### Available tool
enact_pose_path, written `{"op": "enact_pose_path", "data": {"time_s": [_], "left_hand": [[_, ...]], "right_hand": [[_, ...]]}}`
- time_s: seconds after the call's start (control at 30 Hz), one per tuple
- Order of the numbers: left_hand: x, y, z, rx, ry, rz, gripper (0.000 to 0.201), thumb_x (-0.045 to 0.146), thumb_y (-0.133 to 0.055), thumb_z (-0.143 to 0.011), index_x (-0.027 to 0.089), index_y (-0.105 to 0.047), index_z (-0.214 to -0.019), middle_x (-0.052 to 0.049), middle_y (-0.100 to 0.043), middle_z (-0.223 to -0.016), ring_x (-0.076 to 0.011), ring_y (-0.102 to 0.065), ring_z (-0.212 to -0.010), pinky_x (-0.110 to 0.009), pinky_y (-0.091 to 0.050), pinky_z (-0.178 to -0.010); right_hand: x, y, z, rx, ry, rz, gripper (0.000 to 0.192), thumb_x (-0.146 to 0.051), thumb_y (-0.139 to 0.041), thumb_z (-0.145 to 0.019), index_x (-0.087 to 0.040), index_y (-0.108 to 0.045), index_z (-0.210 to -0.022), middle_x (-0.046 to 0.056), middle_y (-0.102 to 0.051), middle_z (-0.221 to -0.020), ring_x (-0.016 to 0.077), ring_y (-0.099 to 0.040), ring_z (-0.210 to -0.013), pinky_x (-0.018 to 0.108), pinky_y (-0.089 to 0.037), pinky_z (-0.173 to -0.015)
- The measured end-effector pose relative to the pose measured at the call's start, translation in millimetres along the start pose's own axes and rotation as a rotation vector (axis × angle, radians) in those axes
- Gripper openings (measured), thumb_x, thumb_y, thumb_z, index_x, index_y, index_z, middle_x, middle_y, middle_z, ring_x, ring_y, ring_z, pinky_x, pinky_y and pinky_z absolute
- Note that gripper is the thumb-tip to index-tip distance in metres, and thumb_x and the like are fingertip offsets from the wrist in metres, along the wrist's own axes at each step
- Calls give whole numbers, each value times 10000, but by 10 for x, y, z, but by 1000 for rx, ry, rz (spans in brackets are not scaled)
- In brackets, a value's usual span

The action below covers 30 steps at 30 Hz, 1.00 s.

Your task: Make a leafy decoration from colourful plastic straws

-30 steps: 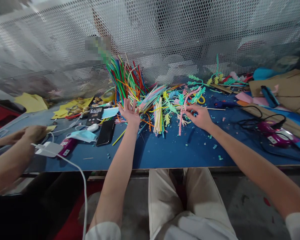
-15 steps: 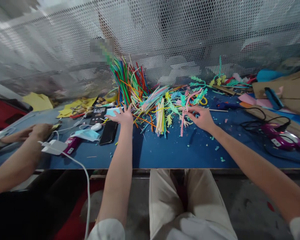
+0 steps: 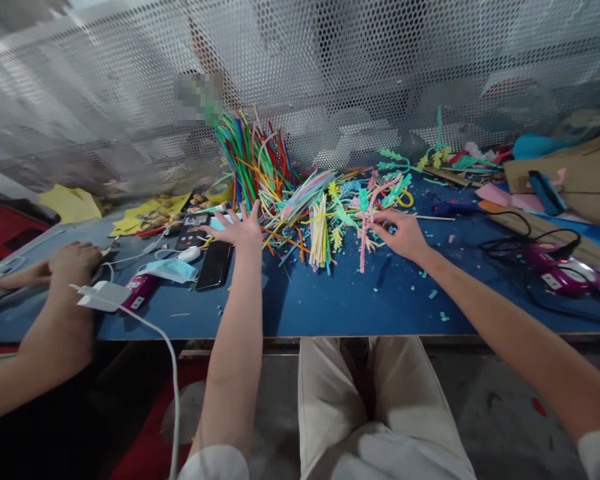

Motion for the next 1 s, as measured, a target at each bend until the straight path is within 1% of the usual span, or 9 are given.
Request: {"op": "enact_pose_path", "data": {"time_s": [0.1, 0.2, 0.33, 0.47, 0.6, 0.7, 0.77, 0.9, 1.0], "left_hand": [[-9, -103, 94, -43, 20, -24, 836, 851, -85, -1023, 475, -38, -1769, -16, -81, -1884, -269, -395, -1662, -453, -649, -1085], [-45, -175, 148, -63, 37, 22, 847, 818, -317, -1023, 489, -65, -1761, -44, -133, -1870, -299, -434, -1640, -489, -667, -1054], [-77, -195, 112, -73, 33, 75, 841, 439, -451, -1042, 491, -19, -1762, -73, -217, -1842, -294, -546, -1560, -528, -657, -1073], [-81, -178, 58, -95, 46, 94, 987, 228, -438, -934, 415, 55, -1769, -71, -139, -1867, -274, -519, -1583, -521, -631, -1128], [-76, -144, 42, -70, 31, 85, 865, 247, -452, -908, 356, -210, -1732, -113, -344, -1796, -241, -563, -1545, -477, -621, -1136], [-100, -137, 13, -50, 21, 18, 593, 304, -476, -931, 324, -529, -1521, -109, -626, -1558, -190, -691, -1383, -362, -624, -1086], [-143, -166, -6, -28, 17, -7, 418, 300, -504, -938, 274, -649, -1329, -92, -741, -1337, -152, -766, -1172, -275, -624, -988], [-280, -329, 86, -43, -22, -67, 145, 261, -613, -946, 208, -697, -1052, -5, -732, -904, -59, -673, -721, -150, -534, -728], [-355, -489, 332, -278, -99, -150, 142, 328, -735, -930, 187, -721, -915, 14, -674, -731, -64, -630, -624, -153, -497, -632]], "right_hand": [[10, 0, 2, -4, -18, -3, 219, -438, -700, -1010, -249, -808, -989, 51, -826, -939, 189, -678, -668, 352, -609, -664], [5, 1, -2, 2, -10, -3, 226, -436, -696, -1011, -246, -814, -978, 54, -829, -944, 189, -676, -670, 351, -606, -674], [6, -1, -5, 5, -5, 3, 221, -429, -702, -1010, -244, -822, -993, 54, -826, -933, 188, -671, -667, 353, -600, -680], [22, -3, -1, -9, -27, -20, 237, -441, -700, -1009, -237, -821, -1009, 63, -827, -957, 187, -674, -684, 348, -599, -672], [11, 3, 0, -2, -27, -35, 206, -415, -707, -1001, -245, -822, -1009, 59, -835, -983, 184, -683, -693, 341, -600, -668], [-5, 7, -7, 3, -21, -32, 184, -393, -715, -992, -249, -829, -1005, 57, -836, -982, 184, -688, -694, 338, -594, -666], [-8, 5, -11, 3, -20, -33, 182, -391, -718, -990, -250, -832, -1002, 56, -835, -978, 184, -686, -689, 337, -589, -666], [12, -12, -9, 15, -32, -48, 187, -403, -725, -991, -247, -828, -987, 51, -825, -934, 186, -675, -685, 336, -572, -659], [21, -16, -3, 66, -43, -54, 212, -436, -722, -998, -248, -821, -989, 55, -816, -926, 205, -692, -735, 345, -567, -674]]}}
Point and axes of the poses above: each hand's wrist, its own z-axis away from the middle knuckle, its own y-axis out of the back of the hand, x = y × z, the point moved 2 cm from there along -z, towards the middle knuckle
